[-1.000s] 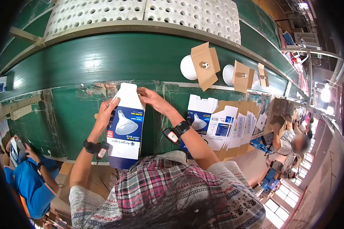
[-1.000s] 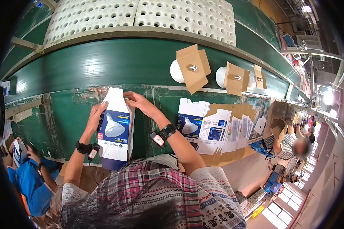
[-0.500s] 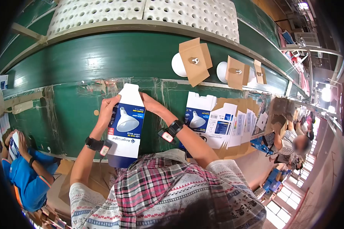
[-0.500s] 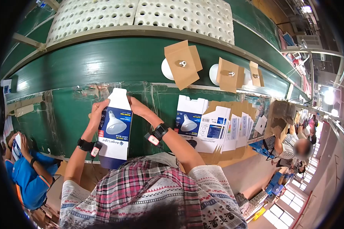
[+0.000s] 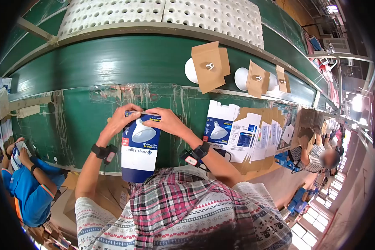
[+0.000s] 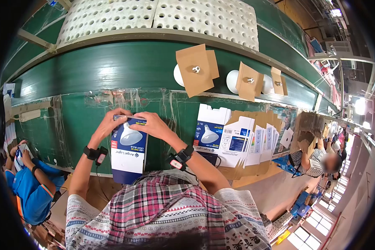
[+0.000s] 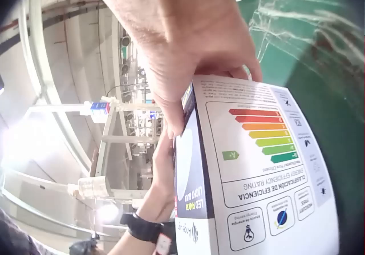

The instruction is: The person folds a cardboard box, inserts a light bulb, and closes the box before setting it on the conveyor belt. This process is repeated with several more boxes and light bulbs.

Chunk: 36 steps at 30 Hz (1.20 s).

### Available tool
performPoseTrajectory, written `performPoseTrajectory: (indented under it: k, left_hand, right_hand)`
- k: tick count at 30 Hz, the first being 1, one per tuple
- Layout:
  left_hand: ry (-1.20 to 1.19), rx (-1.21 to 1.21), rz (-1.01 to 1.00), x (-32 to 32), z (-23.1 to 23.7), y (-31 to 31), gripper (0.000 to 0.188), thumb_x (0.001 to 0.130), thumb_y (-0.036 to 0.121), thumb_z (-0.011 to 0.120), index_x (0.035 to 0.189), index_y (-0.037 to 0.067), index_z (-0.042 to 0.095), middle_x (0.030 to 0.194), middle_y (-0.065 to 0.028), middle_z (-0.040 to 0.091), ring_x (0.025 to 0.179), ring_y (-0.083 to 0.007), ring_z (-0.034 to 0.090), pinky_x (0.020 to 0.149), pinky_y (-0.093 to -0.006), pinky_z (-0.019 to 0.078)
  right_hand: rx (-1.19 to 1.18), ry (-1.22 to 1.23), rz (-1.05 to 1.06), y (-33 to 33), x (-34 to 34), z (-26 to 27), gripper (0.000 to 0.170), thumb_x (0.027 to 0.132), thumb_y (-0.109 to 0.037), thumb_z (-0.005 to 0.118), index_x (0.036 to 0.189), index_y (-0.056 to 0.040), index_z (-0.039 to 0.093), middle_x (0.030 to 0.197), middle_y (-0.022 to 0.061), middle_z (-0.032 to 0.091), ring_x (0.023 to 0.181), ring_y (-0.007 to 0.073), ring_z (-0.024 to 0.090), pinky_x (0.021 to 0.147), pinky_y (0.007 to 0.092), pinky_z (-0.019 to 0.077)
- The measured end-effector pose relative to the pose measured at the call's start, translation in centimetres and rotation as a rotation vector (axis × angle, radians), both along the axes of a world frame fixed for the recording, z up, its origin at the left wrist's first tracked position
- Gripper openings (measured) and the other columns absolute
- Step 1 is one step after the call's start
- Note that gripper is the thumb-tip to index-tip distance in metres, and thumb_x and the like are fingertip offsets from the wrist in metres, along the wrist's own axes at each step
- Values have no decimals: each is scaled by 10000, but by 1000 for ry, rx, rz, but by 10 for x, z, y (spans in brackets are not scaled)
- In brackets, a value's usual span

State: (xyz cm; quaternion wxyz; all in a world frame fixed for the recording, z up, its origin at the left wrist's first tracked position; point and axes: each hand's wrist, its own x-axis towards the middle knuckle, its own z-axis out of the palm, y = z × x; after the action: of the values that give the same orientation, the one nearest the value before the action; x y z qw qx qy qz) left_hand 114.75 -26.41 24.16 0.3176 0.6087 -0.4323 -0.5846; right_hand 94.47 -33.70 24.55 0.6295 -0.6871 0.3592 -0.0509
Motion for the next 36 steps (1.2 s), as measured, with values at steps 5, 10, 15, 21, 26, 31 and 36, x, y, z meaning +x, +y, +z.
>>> performPoseTrajectory:
  k: [5, 10, 15, 21, 26, 31, 36]
  left_hand:
    - [-114, 79, -49, 5, 1, 5, 416, 803, 404, 639, 729, -4, 613, 631, -48, 575, 593, -104, 503, 545, -287, 404]
    - [-98, 126, -84, 6, 5, 10, 357, 778, 346, 637, 696, 1, 593, 632, -46, 568, 597, -117, 516, 592, -291, 404]
    - [-124, -71, -19, -2, 33, 18, 344, 754, 291, 680, 648, -22, 586, 622, -107, 565, 642, -192, 545, 613, -324, 410]
    - [-85, -64, 97, -5, 13, 20, 459, 785, 340, 661, 1081, 16, 527, 1108, -161, 524, 1068, -284, 503, 938, -381, 374]
    - [-35, 15, 190, -18, 5, 38, 717, 816, 378, 608, 1353, 11, 305, 1274, -197, 412, 1225, -308, 404, 1019, -404, 315]
    - [-247, 164, 201, -14, 40, 108, 665, 802, 361, 636, 1276, -43, 403, 1124, -196, 545, 1062, -301, 526, 916, -394, 411]
    - [16, 440, 163, -14, 75, 155, 383, 854, 312, 611, 983, -49, 608, 814, -74, 652, 709, -144, 605, 667, -276, 488]
  right_hand:
    - [196, 85, 46, 3, 0, -2, 541, 743, -411, 702, 1042, 35, 638, 976, 182, 640, 883, 263, 621, 780, 331, 473]
    - [131, 87, 56, 9, -3, -2, 517, 722, -430, 711, 959, 28, 667, 895, 183, 652, 831, 274, 610, 747, 352, 471]
    - [171, -2, 110, 13, -6, 16, 467, 717, -382, 724, 979, 1, 674, 978, 160, 643, 951, 276, 550, 823, 354, 446]
    - [32, -8, -38, 11, -5, 13, 380, 730, -270, 730, 981, -7, 618, 1008, 120, 576, 963, 244, 545, 840, 345, 447]
    - [-156, -35, -222, 7, -10, -2, 330, 711, -203, 746, 944, -21, 602, 994, 95, 538, 927, 221, 563, 810, 317, 457]
    - [-39, -48, -355, 13, -10, -5, 328, 721, -213, 750, 918, 21, 631, 866, 110, 626, 808, 198, 628, 751, 300, 477]
    - [38, 24, -341, -1, -3, -3, 466, 744, -398, 705, 847, 54, 657, 710, 123, 649, 668, 140, 607, 642, 266, 469]
